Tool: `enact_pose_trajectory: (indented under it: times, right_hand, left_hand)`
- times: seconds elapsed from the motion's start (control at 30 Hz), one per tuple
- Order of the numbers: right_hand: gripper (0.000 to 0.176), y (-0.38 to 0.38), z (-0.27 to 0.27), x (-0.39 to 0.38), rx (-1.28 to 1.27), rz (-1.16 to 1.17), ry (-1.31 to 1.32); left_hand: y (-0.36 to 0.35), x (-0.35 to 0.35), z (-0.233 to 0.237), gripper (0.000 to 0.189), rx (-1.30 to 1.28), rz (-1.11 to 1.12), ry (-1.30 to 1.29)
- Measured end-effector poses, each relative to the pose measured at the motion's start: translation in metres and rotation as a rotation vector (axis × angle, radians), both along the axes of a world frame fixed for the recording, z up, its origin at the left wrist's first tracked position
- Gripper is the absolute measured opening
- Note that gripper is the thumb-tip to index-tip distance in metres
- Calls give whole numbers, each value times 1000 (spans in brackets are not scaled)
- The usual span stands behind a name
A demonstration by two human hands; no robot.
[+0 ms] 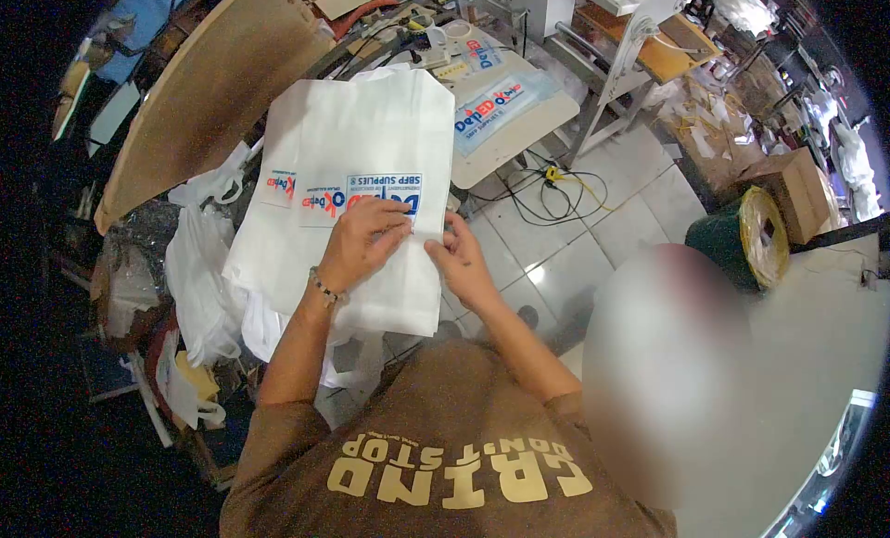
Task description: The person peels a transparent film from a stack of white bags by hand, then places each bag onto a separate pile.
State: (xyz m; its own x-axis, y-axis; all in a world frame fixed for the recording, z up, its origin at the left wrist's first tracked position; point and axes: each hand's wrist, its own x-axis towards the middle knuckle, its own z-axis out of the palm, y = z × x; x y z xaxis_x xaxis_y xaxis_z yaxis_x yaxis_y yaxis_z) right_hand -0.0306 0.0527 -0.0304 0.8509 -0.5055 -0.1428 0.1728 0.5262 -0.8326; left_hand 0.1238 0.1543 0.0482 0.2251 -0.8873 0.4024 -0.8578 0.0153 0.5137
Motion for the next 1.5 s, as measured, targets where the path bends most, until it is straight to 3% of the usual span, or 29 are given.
enact_pose_trajectory:
  times: [0.03,0.1,0.23,0.3,0.5,0.63,0.7,0.73,0.8,0.83,0.87,0.9,0.97,1.0,1.03,1.1,1.13,1.17,1.2,1.23,1.3,1.37,1.5]
  right_hand:
    - [45,2,-1,0,-12,-20,-7]
    - [46,4,0,-1,-28,-39,-15]
    - [47,8,4,-3,-99,-50,-5]
    - [47,11,2,-2,-113,-60,-22]
    - [45,9,1,-4,-191,-107,-23]
    - [41,-7,-1,-13,-248,-126,50]
    - [39,-34,-8,-33,-273,-149,84]
    - [38,-55,-14,-50,-278,-168,143]
    - [36,-93,-9,-87,-293,-250,256]
    - [34,-114,0,-113,-301,-320,315]
    - [30,-144,-14,-150,-425,-344,437]
    - [27,-177,-35,-192,-543,-364,571]
    - [28,-225,-54,-279,-742,-393,796]
    - [28,-239,-81,-260,-714,-416,832]
    - [30,-268,-103,-342,-793,-381,890]
    - [33,-271,-125,-419,-847,-351,948]
    - [32,-266,-130,-450,-952,-291,1124]
    - [31,-266,-138,-476,-1056,-214,1293]
    - [31,-263,-156,-504,-1047,-214,1300]
    - [30,-259,-185,-526,-1100,-202,1370]
    - [29,-247,-205,-556,-1142,-169,1437]
    - [26,-242,-216,-567,-1125,21,1732]
    - [23,-253,-262,-583,-1273,4,1827]
  left_hand:
    - [-1,1,2,15,-3,-1,2]
    - [-4,6,7,16,104,137,315]
    - [-3,51,-13,18,104,337,461]
    - [-1,78,-21,20,50,438,657]
    - [30,160,-20,21,-223,665,773]
    - [101,232,-35,18,-552,879,638]
    - [145,241,-19,19,-691,987,620]
    - [181,264,-38,20,-779,1013,335]
    - [236,261,-33,34,-689,1120,467]
    - [260,264,-33,57,-347,1320,362]
    - [313,312,-76,78,65,1429,-446]
    - [253,222,-28,85,-235,1464,-268]
    - [221,171,-5,87,-128,1159,-527]
    - [223,207,-4,86,-56,1206,-729]
    - [176,134,-3,83,53,1307,-669]
    - [152,113,-12,82,41,1250,-831]
    - [144,107,-17,82,36,1229,-827]
    - [137,106,-24,84,135,1212,-876]
    - [135,106,-32,86,236,1195,-926]
    - [146,135,-56,86,241,1189,-924]
    - [178,184,-84,94,714,1584,-529]
    - [173,160,-65,99,707,1630,-335]
    - [248,210,-69,94,809,1481,-578]
